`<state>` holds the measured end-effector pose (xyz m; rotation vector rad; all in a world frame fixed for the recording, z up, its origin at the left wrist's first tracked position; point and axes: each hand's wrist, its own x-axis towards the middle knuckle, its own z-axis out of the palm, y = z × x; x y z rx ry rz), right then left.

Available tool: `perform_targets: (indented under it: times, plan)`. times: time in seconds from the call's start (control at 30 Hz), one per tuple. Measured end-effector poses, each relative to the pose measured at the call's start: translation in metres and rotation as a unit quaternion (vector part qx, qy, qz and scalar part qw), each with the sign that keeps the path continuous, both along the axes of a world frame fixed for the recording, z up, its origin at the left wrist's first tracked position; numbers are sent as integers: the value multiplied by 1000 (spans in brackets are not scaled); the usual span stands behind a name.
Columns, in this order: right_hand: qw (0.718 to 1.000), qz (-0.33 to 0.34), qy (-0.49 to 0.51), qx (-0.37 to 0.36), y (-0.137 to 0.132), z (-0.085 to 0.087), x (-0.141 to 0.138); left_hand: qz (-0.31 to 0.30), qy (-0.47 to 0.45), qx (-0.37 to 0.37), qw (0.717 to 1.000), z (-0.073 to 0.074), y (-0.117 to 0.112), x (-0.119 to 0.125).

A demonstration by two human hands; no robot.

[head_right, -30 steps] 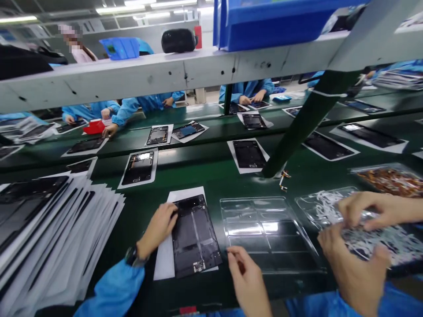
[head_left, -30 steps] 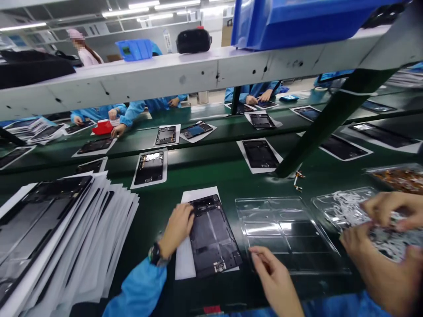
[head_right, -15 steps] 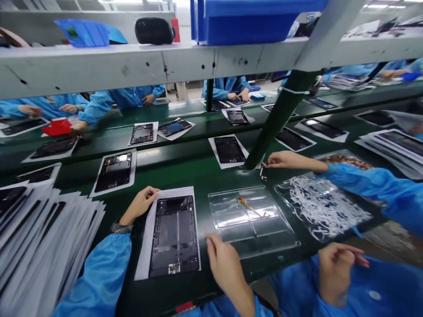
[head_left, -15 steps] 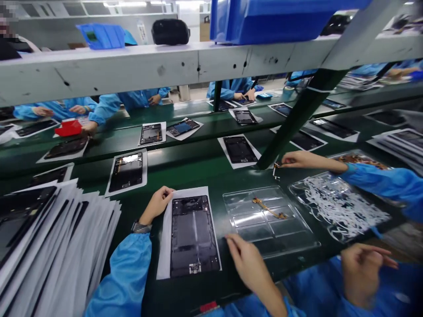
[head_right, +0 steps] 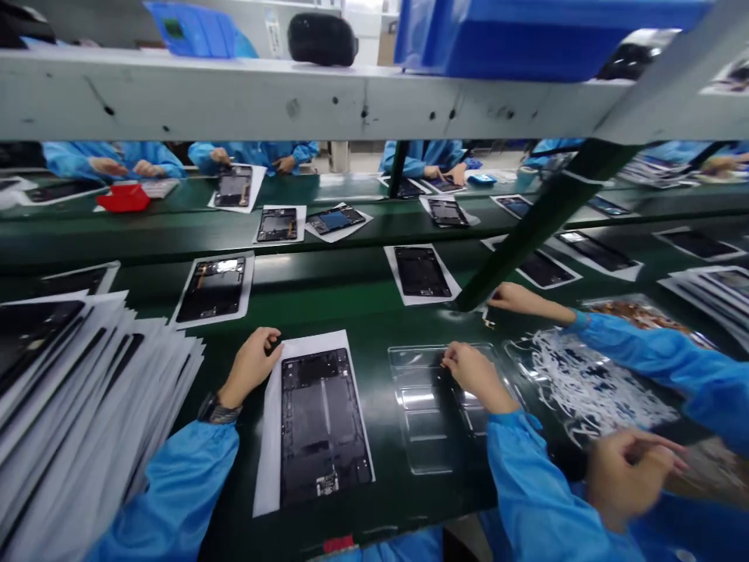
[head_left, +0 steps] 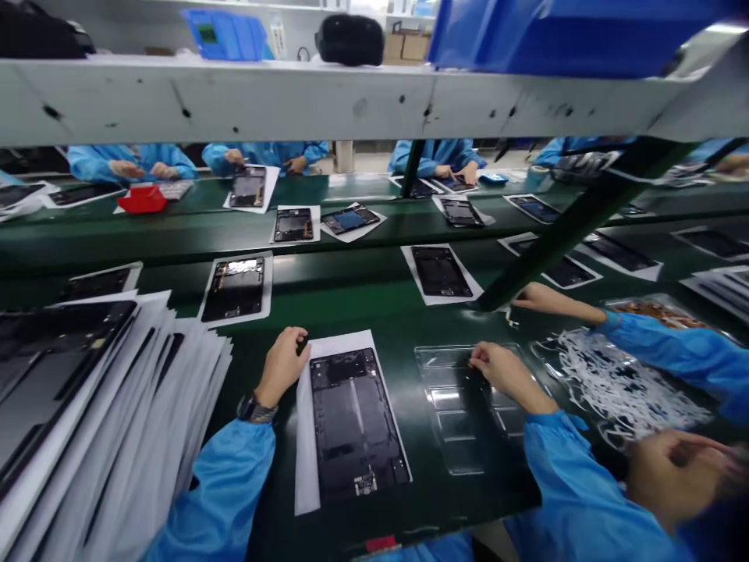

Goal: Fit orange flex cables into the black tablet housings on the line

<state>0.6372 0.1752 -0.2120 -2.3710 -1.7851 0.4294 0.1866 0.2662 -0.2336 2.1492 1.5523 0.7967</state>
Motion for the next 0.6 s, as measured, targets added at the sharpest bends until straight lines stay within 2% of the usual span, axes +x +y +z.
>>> perform_targets:
  times: [0.1, 0.17, 0.23, 0.27, 0.33, 0.43, 0.5, 0.6]
  plan:
    - [998, -10, 61, 32, -7, 13, -1, 12, 17, 69, 997, 1, -10, 3]
    - [985, -9, 160, 70, -16, 29, -13, 11, 4, 68, 998, 8, -15, 11]
    - [966, 17, 246, 80, -26, 47, -40, 4, -55, 51, 997, 19, -26, 23]
    - [961, 32, 264, 72, -31, 55, -58, -16, -100, 27, 994, 27, -34, 32]
    - [945, 81, 316, 35, -35, 70, -99, -93, -200, -53, 974, 44, -55, 50]
    - [925, 162, 343, 11, -27, 80, -156, -205, -306, -181, 912, 62, -88, 71]
    - [927, 218, 303, 45, -13, 81, -185, -207, -340, -222, 890, 63, -103, 76]
    - [924, 266, 264, 73, 8, 76, -216, -142, -360, -253, 887, 46, -112, 71]
